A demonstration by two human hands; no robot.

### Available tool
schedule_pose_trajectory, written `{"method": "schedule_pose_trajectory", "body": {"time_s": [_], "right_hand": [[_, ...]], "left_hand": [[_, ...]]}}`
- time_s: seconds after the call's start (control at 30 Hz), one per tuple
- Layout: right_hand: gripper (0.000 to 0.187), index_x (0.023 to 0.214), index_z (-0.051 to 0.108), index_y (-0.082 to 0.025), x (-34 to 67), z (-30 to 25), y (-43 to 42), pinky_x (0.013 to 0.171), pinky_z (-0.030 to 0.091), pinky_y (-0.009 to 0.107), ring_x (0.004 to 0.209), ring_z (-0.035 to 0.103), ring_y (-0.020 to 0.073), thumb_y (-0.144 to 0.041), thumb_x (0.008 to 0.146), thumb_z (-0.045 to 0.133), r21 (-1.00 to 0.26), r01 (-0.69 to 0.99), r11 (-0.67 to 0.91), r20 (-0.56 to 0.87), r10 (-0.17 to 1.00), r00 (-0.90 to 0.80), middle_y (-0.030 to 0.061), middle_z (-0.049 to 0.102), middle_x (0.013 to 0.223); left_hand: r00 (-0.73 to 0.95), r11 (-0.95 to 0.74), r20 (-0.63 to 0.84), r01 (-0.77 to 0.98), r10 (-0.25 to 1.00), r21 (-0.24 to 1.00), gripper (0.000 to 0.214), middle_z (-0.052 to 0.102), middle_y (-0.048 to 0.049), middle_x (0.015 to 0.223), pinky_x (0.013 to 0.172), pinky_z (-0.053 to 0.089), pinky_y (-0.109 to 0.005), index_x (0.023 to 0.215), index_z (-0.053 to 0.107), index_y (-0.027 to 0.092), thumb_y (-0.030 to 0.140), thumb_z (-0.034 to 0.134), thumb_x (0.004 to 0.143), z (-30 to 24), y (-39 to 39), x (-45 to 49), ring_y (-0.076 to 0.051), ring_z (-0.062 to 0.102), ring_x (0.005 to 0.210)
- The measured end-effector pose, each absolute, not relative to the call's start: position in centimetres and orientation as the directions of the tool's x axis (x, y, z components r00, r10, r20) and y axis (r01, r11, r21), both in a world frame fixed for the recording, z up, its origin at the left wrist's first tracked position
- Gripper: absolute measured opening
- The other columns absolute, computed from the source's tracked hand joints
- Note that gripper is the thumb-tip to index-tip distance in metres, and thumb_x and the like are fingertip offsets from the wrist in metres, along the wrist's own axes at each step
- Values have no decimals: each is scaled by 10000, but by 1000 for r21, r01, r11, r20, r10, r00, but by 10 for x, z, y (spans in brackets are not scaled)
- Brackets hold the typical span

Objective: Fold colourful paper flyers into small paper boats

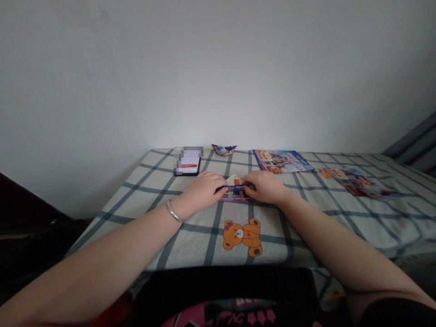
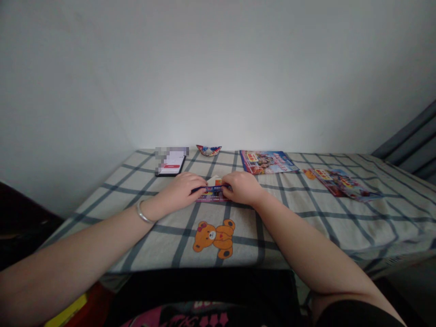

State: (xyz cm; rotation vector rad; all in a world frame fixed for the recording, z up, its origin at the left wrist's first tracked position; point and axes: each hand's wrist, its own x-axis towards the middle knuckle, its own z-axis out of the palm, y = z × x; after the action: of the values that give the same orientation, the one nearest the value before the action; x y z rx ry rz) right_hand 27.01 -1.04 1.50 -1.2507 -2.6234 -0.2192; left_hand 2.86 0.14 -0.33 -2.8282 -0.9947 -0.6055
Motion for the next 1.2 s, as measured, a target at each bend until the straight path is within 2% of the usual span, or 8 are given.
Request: {"method": "schedule_pose_trajectory", "body": {"time_s": [0.13, 0.33, 0.5, 0.77, 1.07, 1.2], "right_hand": [[194, 951, 657, -175, 269, 9, -7, 798, 447, 290, 926, 637, 212, -347, 908, 578, -12, 778, 629, 283, 748, -600, 79, 702, 983], [194, 948, 663, -178, 266, 2, 1, 796, 453, 296, 910, 638, 205, -348, 934, 571, -99, 811, 577, 302, 794, -528, 74, 702, 973], [171, 912, 669, -181, 263, -1, 4, 783, 443, 285, 889, 635, 194, -339, 922, 603, -115, 811, 573, 325, 794, -514, 66, 700, 952], [158, 898, 675, -182, 261, -2, 6, 754, 431, 278, 855, 638, 190, -338, 900, 644, -129, 827, 547, 332, 810, -484, 58, 701, 923], [156, 892, 676, -186, 259, -5, 11, 738, 434, 278, 867, 642, 200, -341, 875, 672, -187, 865, 466, 299, 866, -402, 59, 712, 933], [145, 896, 672, -195, 259, -6, 12, 737, 439, 276, 869, 642, 196, -337, 865, 680, -217, 866, 450, 295, 876, -381, 56, 711, 937]], "left_hand": [[687, -764, 395, 642, 610, 64, 210, 696, -64, 930, 872, 474, -382, 937, 690, 162, 301, 535, 965, -3, 2, 29, -221, 628, 937], [634, -719, 393, 685, 666, 115, 161, 680, -70, 924, 850, 491, -382, 938, 649, 154, 279, 549, 952, -6, 5, 31, -222, 625, 895], [614, -719, 403, 668, 679, 192, 126, 670, -74, 984, 898, 486, -381, 994, 623, 156, 249, 555, 945, -10, 6, 32, -221, 611, 961], [551, -676, 424, 696, 719, 243, 99, 655, -59, 938, 869, 487, -380, 937, 603, 168, 244, 635, 884, -10, 10, 32, -233, 580, 967], [570, -693, 425, 682, 704, 234, 71, 658, -64, 936, 881, 486, -382, 932, 630, 176, 219, 619, 877, -9, 12, 34, -234, 575, 977], [601, -724, 440, 662, 667, 193, 215, 662, -86, 1061, 958, 467, -387, 1096, 630, 168, 188, 559, 894, -9, 12, 34, -234, 560, 1058]]}}
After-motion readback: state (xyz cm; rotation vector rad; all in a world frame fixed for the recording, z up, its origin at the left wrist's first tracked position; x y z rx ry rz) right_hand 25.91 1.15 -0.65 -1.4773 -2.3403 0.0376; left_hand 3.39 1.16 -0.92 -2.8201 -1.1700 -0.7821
